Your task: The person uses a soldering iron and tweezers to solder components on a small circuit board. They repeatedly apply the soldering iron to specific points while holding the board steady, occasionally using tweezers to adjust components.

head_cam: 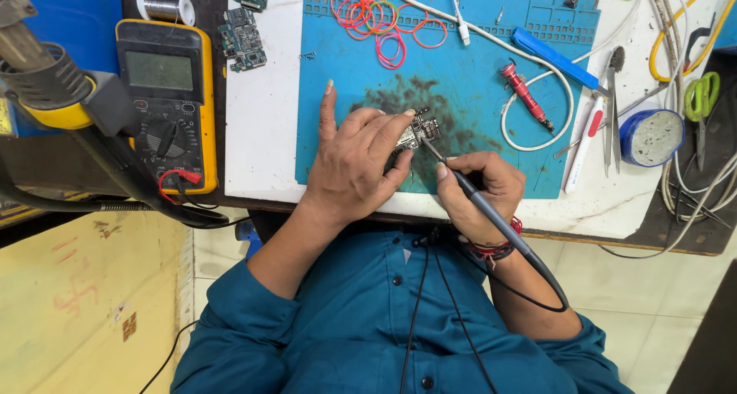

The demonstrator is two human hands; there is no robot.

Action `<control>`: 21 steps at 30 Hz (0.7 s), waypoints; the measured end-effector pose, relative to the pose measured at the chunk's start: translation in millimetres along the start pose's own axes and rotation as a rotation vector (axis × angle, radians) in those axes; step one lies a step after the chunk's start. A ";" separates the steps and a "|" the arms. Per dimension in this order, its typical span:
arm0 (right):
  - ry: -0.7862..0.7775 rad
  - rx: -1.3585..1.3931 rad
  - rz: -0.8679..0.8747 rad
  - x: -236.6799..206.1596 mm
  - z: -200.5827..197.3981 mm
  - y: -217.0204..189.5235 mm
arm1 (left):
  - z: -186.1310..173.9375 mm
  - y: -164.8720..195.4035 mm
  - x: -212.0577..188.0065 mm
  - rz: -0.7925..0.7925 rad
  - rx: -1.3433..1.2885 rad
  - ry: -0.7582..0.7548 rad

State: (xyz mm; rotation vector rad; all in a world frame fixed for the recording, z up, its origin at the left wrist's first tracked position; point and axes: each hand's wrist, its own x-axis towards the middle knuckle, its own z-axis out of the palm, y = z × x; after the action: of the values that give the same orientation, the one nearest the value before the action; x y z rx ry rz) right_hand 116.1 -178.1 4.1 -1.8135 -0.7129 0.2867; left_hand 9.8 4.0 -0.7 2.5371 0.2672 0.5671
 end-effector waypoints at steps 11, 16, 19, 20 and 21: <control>-0.017 -0.012 -0.011 1.8 -0.5 -2.2 | -0.9 -0.5 1.1 0.007 -0.008 0.006; -0.018 -0.014 -0.025 3.2 0.3 -4.6 | 0.0 -1.0 -0.2 0.002 -0.009 0.007; -0.022 -0.009 -0.013 2.9 -0.1 -4.6 | -3.1 0.8 3.7 0.004 -0.010 0.010; -0.030 -0.021 -0.032 2.8 -1.0 -4.1 | -3.8 1.6 5.1 0.004 -0.012 0.013; -0.038 -0.032 -0.052 2.4 -1.6 -3.4 | -4.1 1.9 5.2 0.004 -0.014 0.017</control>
State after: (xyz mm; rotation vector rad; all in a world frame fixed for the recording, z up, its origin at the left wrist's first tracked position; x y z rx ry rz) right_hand 117.7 -177.2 8.1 -1.8212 -0.7942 0.2776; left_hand 12.8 5.7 5.3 2.5212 0.2633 0.5907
